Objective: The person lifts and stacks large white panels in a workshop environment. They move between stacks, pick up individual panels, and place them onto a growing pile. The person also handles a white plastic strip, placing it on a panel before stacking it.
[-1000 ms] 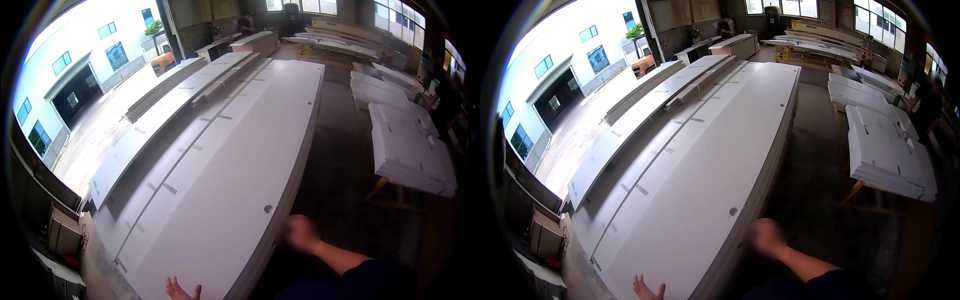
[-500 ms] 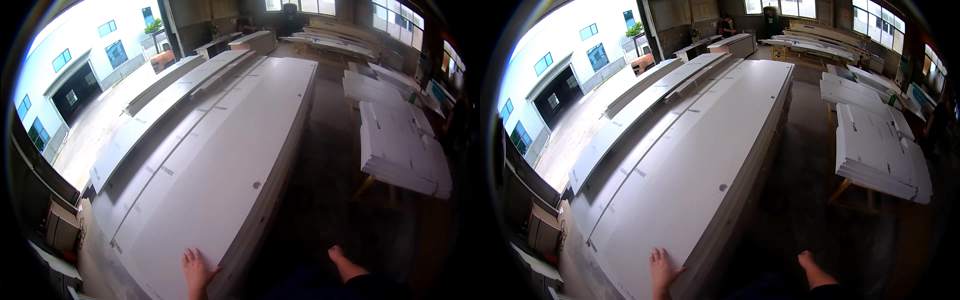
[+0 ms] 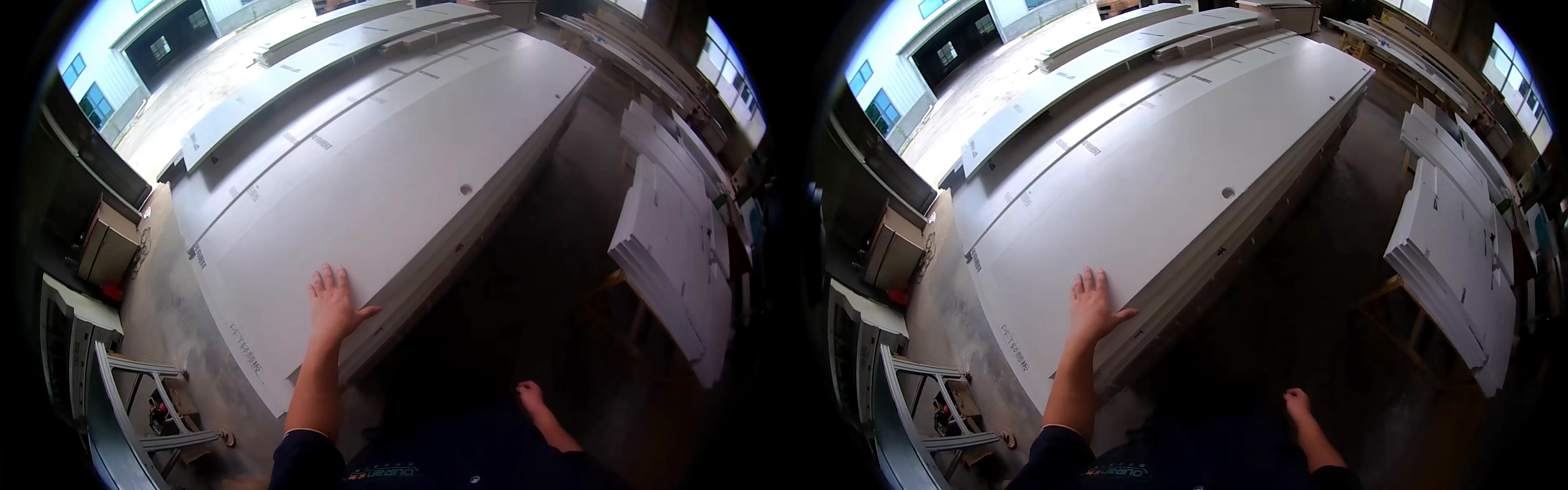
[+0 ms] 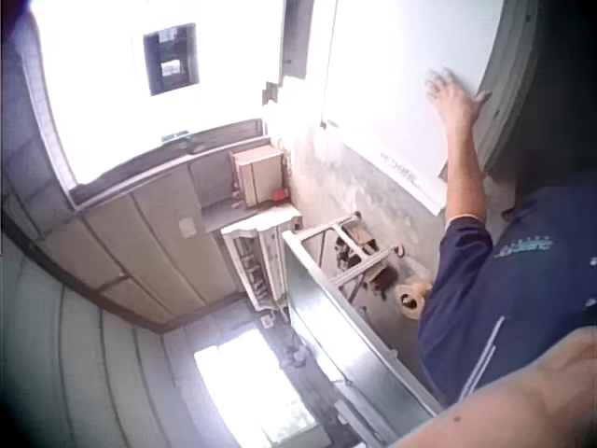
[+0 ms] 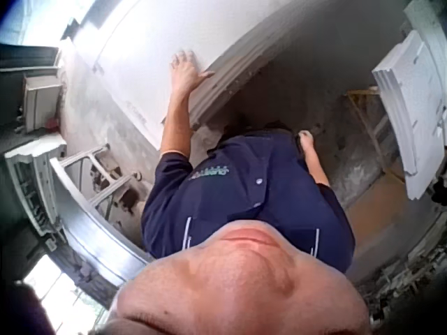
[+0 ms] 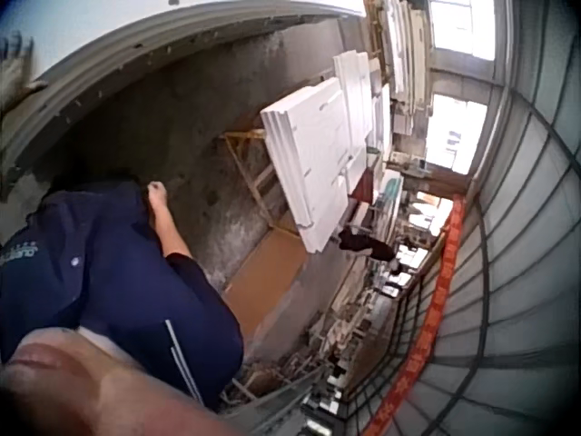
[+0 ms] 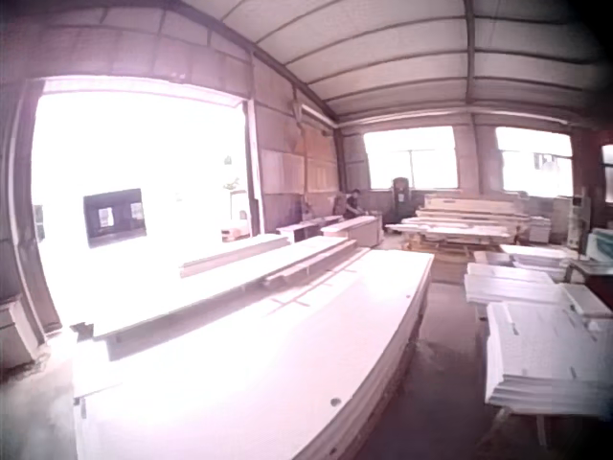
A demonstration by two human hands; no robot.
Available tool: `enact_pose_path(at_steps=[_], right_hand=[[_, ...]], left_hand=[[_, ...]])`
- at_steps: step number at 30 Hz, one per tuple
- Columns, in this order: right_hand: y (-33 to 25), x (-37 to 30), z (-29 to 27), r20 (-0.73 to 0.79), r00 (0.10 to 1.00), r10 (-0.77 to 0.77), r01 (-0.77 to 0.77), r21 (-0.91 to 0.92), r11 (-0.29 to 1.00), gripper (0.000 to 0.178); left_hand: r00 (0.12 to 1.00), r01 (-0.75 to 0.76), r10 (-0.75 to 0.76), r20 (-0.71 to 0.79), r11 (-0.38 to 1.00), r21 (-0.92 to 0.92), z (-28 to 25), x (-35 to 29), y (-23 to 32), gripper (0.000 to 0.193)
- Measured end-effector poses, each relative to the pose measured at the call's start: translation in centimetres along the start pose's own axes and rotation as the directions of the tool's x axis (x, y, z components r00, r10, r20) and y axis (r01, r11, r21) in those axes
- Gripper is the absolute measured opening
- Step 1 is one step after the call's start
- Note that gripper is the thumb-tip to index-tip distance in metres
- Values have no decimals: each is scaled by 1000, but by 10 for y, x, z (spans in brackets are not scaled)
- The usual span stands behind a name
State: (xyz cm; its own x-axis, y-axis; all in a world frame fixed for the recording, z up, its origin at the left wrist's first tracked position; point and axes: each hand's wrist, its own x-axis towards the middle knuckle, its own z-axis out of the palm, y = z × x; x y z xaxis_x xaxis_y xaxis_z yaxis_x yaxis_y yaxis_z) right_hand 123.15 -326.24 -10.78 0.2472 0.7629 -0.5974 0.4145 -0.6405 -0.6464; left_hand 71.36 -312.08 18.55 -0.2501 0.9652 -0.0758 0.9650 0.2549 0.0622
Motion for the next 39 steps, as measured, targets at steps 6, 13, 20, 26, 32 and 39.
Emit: enact_pose_path(at_steps=[6, 13, 20, 26, 32, 39], right_hand=[[-21, 7, -28, -46, 998, -37, 33, -87, 996, 23], [20, 13, -71, -217, 976, -23, 58, 154, 986, 18], [96, -7, -95, -179, 967, 180, -180, 13, 984, 12], [89, 11, -109, -195, 974, 117, -102, 86, 991, 16], [40, 30, -121, -163, 980, 111, -89, 134, 987, 21], [24, 37, -132, -203, 979, -22, 44, 101, 994, 18]], left_hand=[[998, -36, 36, -55, 999, -6, 11, 2, 11, 105], [999, 46, -46, 8, 999, -23, -4, 2, 21, 106], [993, 1, -28, -119, 975, -220, 4, -5, 19, 82], [948, -18, -185, -257, 780, -625, 8, -20, 16, 20], [884, 24, -389, -260, 592, -805, -1, -29, 22, 25], [879, -9, -262, -398, 826, -564, -9, -21, 11, 42]])
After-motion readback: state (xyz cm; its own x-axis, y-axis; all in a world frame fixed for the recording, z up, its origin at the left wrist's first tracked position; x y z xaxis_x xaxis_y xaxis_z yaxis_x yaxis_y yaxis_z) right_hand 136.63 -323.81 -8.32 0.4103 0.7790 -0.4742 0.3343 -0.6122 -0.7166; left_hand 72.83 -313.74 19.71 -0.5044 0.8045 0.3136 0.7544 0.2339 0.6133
